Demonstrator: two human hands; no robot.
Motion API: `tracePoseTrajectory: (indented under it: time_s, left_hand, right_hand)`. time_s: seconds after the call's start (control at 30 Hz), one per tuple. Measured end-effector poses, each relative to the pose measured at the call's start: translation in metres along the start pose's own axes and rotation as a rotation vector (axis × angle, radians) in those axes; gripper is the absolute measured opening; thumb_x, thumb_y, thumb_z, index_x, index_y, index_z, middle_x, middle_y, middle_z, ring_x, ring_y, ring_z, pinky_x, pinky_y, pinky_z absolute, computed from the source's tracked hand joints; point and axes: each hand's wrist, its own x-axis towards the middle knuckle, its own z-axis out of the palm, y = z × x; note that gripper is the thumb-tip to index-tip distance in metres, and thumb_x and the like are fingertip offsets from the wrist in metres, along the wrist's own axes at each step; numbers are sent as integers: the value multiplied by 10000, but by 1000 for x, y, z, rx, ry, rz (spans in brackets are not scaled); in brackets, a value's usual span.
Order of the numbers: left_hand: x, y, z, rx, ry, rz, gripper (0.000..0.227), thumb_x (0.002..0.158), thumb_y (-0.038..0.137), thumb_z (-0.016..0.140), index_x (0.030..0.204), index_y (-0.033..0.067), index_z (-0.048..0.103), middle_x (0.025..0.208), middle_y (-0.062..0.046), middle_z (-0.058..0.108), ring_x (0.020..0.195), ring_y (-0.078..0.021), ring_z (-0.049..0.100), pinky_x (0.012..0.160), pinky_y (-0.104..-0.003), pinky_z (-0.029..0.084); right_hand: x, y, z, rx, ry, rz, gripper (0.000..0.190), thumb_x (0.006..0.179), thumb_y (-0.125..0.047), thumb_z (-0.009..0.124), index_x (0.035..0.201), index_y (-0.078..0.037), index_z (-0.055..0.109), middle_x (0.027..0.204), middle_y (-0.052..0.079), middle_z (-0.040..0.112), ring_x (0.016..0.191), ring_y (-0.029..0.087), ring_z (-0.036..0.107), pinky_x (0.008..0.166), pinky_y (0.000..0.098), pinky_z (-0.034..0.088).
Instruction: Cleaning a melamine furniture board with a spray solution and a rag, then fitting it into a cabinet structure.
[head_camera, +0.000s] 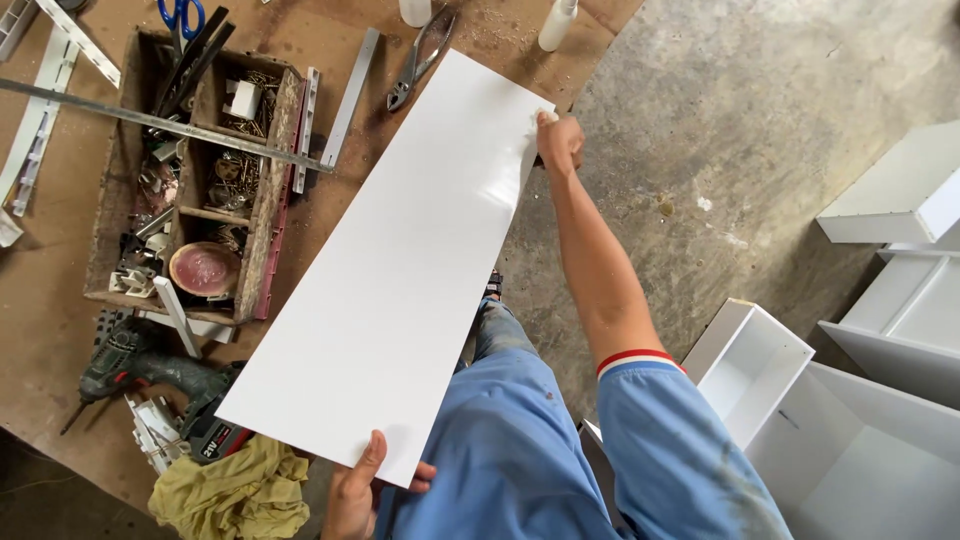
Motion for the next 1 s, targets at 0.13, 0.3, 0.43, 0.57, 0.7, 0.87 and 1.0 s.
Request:
tracePoseTrajectory:
  time_s: [0.13, 0.3, 0.43, 0.57, 0.7, 0.87, 1.0]
  left_hand:
    - [-7, 7, 12, -14, 144, 31, 609, 943, 403, 557, 1270, -109, 522, 964, -294, 718, 909, -395, 744, 771, -477, 615]
    - [-19, 41, 26, -177, 156, 55, 814, 902, 542, 493, 1433, -63, 369, 1183, -316, 646, 1078, -434, 702, 865, -556, 591]
    - [-28, 55, 27, -264, -28, 123, 1040, 864, 751, 363, 1479, -87, 344, 1239, -327, 635, 1005, -506, 707, 807, -589, 595]
    - [-37, 83, 25, -246, 43, 106, 1073, 865, 803, 290, 1477, -75, 369, 1224, -314, 633, 961, -528, 694, 776, -596, 594]
    - [-38, 101, 16, -220, 73, 90, 1051, 905, 793, 259, 1469, -85, 385, 1217, -309, 624, 984, -524, 690, 770, -572, 575]
    - [-42, 122, 23, -161, 217, 95, 987, 937, 767, 262, 1518, -23, 383, 1253, -256, 632, 1014, -466, 671, 721, -483, 534]
    - [-36, 126, 24, -148, 224, 151, 990, 928, 767, 262, 1502, -31, 384, 1199, -271, 640, 951, -452, 677, 705, -491, 574]
  right_hand:
    - [-19, -2, -5, -642, -1, -423, 306, 1059, -359, 592, 1020, -87, 727, 1151, 146, 750, 1110, 286, 662, 969, 489, 496]
    - [-176, 42, -40, -498, -331, -891, 228, 1082, -236, 561, 941, -144, 714, 1629, 101, 437, 1585, 354, 204, 1233, 649, -14]
    - [-312, 24, -91, -196, -573, -1101, 351, 962, -95, 643, 1313, -74, 654, 1578, 63, 461, 1531, 335, 308, 1267, 614, -1]
    - [-248, 74, -62, 65, -375, -1341, 374, 988, 8, 547, 1214, -260, 679, 1620, 82, 419, 1560, 314, 329, 1311, 557, -12]
    - [-158, 39, -25, -170, -10, -912, 229, 1122, -131, 520, 1207, -280, 671, 1643, 133, 414, 1504, 424, 350, 1215, 512, 102]
    - [-207, 28, -4, 471, 82, -1044, 378, 1143, -179, 485, 1489, -25, 498, 1660, 81, 369, 1588, 310, 332, 1354, 465, 284]
    - [-351, 68, -19, -9, -113, -1438, 514, 1008, -179, 595, 1503, -61, 520, 1619, 132, 434, 1617, 359, 152, 1328, 593, -44]
